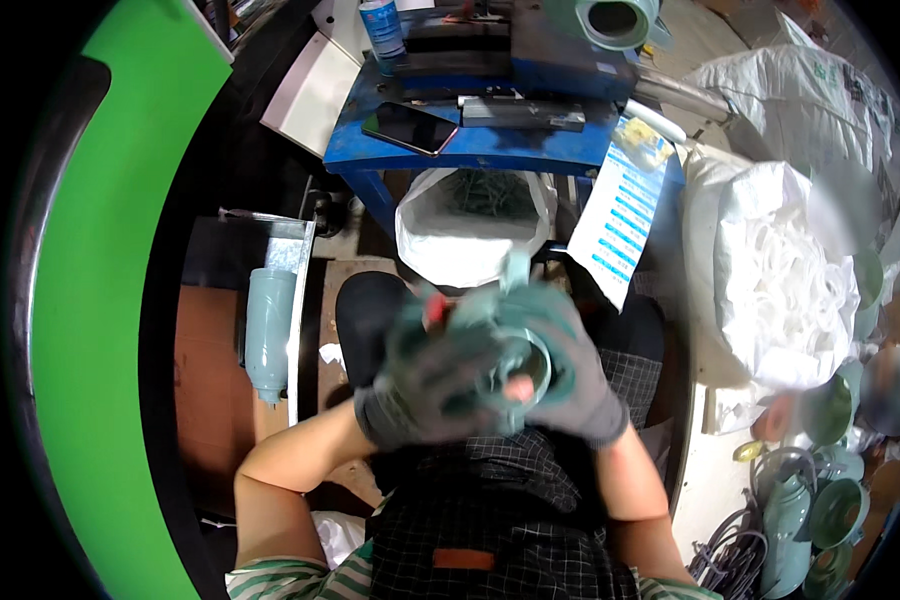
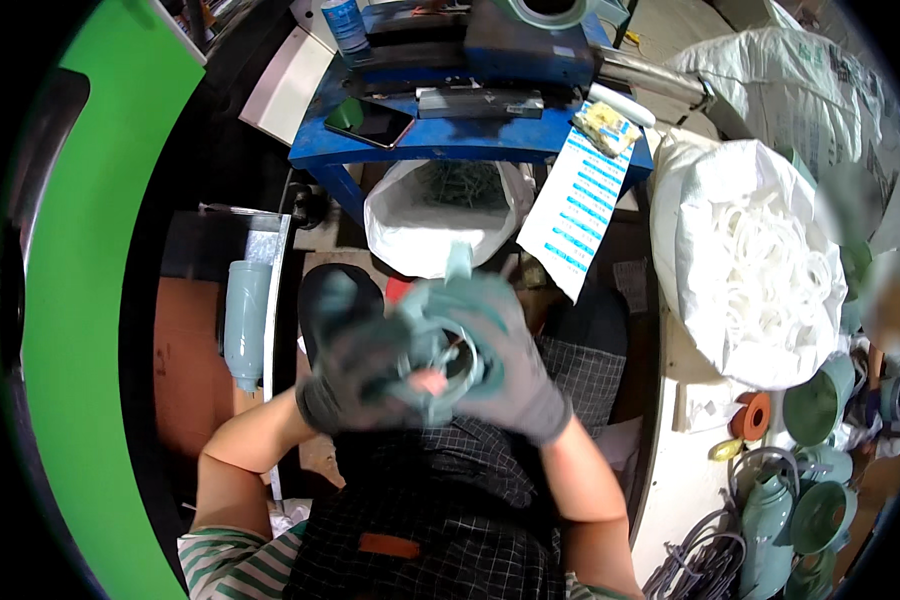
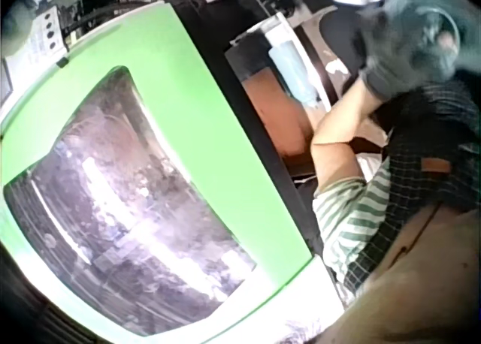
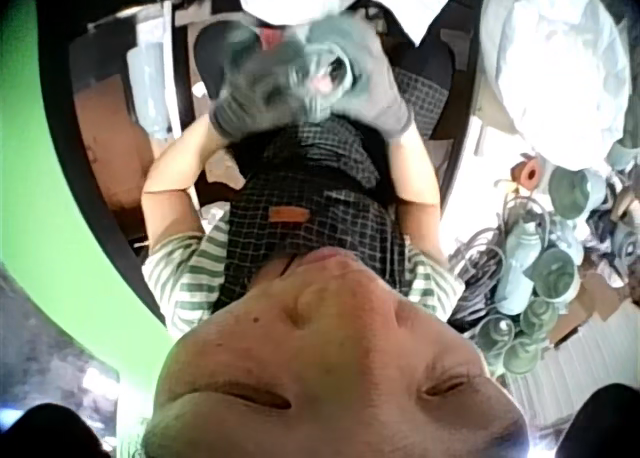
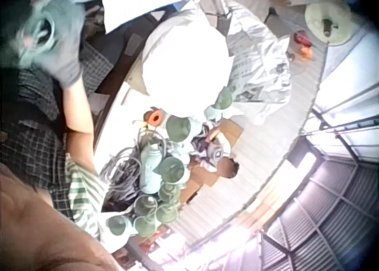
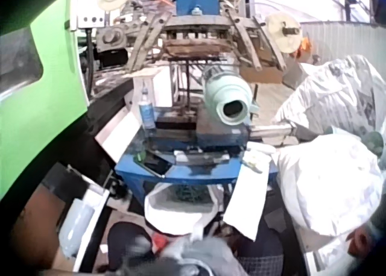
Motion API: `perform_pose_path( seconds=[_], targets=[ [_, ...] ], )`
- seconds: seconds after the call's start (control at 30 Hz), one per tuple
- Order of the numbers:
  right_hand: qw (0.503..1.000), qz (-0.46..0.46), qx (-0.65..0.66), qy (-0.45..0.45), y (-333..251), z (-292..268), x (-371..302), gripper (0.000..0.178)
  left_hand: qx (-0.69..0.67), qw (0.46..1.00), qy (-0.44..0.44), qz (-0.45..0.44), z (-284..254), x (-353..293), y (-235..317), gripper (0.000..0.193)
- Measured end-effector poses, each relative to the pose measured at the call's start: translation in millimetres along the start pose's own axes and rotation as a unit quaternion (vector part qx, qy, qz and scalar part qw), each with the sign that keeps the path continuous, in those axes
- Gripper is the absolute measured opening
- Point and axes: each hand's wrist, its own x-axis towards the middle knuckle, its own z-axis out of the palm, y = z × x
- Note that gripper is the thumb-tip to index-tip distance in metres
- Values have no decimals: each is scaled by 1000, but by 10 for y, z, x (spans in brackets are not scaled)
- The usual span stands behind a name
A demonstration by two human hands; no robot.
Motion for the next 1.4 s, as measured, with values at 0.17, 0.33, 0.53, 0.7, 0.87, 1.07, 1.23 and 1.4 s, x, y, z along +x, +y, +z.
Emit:
perform_pose_path(
  seconds=[0.17, 0.33, 0.53, 0.7, 0.87, 1.07, 1.23, 1.4],
  targets=[
    [994, -24, -91, 57, 195, -49, 649, 75, 84, 983, -37, -156, 67, 225, -430, 88],
    [991, 11, -120, 58, -232, -469, 291, 81, -58, 998, 13, -37, 249, 580, -237, 96],
    [989, 104, 102, -22, -539, -1113, -985, 59, -319, 943, -61, -68, 353, 563, 662, 89],
    [887, 202, -222, 352, -333, -1995, -1716, 12, -342, 936, -66, -46, 407, 287, 901, 84],
    [687, 101, -637, 334, 1149, -3124, -1198, 47, -314, 942, -102, -61, 417, 196, 774, 81],
    [675, 313, -566, 355, 1213, -3643, -1874, 31, -261, 964, -14, -50, 623, 29, 957, 78],
    [828, 255, -164, 471, -292, -2880, -1431, 19, -296, 937, -107, -152, 655, -198, 926, 58],
    [844, 439, 246, 188, -974, -1155, -762, 30, -287, 954, -63, -62, 543, -146, 866, 56]
  ],
)
